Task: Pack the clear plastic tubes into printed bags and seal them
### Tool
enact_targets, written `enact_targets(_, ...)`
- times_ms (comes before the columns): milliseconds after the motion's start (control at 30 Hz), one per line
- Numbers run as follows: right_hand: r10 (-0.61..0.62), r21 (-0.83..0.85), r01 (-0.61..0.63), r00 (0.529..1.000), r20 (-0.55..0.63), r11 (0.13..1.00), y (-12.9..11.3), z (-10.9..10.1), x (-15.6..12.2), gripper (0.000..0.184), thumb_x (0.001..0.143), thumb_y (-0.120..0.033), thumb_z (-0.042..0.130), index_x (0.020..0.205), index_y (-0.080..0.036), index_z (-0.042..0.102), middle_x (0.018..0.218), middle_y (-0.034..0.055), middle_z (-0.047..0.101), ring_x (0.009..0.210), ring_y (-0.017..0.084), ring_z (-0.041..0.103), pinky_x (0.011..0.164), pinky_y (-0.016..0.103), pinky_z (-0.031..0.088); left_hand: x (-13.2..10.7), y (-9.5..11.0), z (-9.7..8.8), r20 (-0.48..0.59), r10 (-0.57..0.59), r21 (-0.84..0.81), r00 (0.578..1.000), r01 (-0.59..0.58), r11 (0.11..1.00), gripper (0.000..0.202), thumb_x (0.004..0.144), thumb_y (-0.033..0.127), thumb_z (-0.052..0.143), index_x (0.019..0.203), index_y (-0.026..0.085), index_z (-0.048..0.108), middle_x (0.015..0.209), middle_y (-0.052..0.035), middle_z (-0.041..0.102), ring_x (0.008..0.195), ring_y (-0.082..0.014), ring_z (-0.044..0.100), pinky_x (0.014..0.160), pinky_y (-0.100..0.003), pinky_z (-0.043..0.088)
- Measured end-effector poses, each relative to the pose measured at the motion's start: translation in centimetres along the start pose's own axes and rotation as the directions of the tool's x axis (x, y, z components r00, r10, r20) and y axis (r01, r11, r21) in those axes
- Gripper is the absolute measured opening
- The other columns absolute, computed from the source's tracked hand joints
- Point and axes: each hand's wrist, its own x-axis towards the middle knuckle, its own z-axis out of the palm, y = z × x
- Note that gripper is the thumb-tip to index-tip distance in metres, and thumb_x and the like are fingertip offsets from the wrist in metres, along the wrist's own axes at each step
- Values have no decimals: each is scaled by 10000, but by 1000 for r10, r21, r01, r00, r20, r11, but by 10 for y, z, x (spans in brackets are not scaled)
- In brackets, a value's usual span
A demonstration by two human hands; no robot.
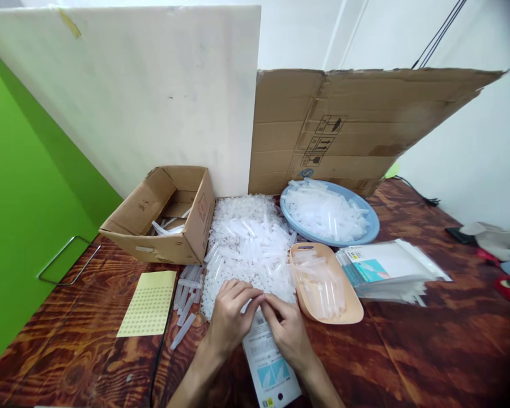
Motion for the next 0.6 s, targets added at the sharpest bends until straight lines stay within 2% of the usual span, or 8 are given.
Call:
enact_targets(167,-168,-99,170,985,23,981,1,3,0,287,1018,-216,503,1177,-224,742,1027,83,783,871,244,749,765,323,582,0,-3,-2,-11,-17,38,1000,17,999,207,977,124,494,841,188,636,767,-48,674,722,-200,621,684,-341,463)
enact_targets(300,-230,-149,216,970,-79,965,-1,-1,-3,282,998,-203,547,1204,-261,730,1058,71,788,901,258,760,784,349,611,41,-22,-59,-255,-42,52,966,57,997,182,977,183,520,846,199,645,780,-45,666,753,-189,640,690,-302,507)
enact_targets(333,-222,-153,203,968,-118,967,-2,-3,-3,269,994,-209,560,1191,-269,734,1048,65,790,887,256,761,772,349,615,58,-30,-83,-417,-61,99,907,112,989,148,970,206,553,876,193,667,818,-49,685,787,-192,651,724,-306,515)
enact_targets(400,-215,-154,189,961,-174,970,-5,-8,-3,243,989,-219,578,1157,-273,745,1023,58,793,864,255,762,749,348,617,96,-51,-132,-707,-55,169,705,244,955,166,973,274,570,960,172,701,936,-76,715,875,-214,665,793,-339,528)
enact_targets(433,-219,-154,191,957,-191,969,-7,-11,-2,233,987,-222,582,1140,-273,750,1015,56,794,863,256,762,748,349,616,113,-64,-154,-760,-49,195,648,299,934,203,975,301,563,998,164,711,963,-85,722,887,-225,670,798,-350,532)
enact_targets(500,-229,-154,198,948,-222,968,-9,-16,0,220,983,-223,589,1119,-269,756,1017,53,794,890,259,759,773,354,610,140,-88,-186,-630,-161,235,760,384,893,205,933,282,593,1001,146,730,949,-95,750,866,-238,692,799,-356,544)
enact_targets(567,-222,-151,189,943,-247,970,-11,-19,2,213,979,-229,595,1109,-265,760,1028,50,792,914,259,756,794,354,605,154,-109,-202,-229,-386,298,894,441,846,140,847,230,656,912,160,758,856,-79,775,796,-240,711,774,-343,556)
enact_targets(600,-212,-147,178,943,-257,973,-11,-20,3,209,977,-236,598,1103,-263,762,1032,49,792,921,260,755,797,353,604,156,-115,-204,-109,-427,310,897,439,843,106,810,214,684,864,174,766,818,-71,782,764,-243,717,761,-340,563)
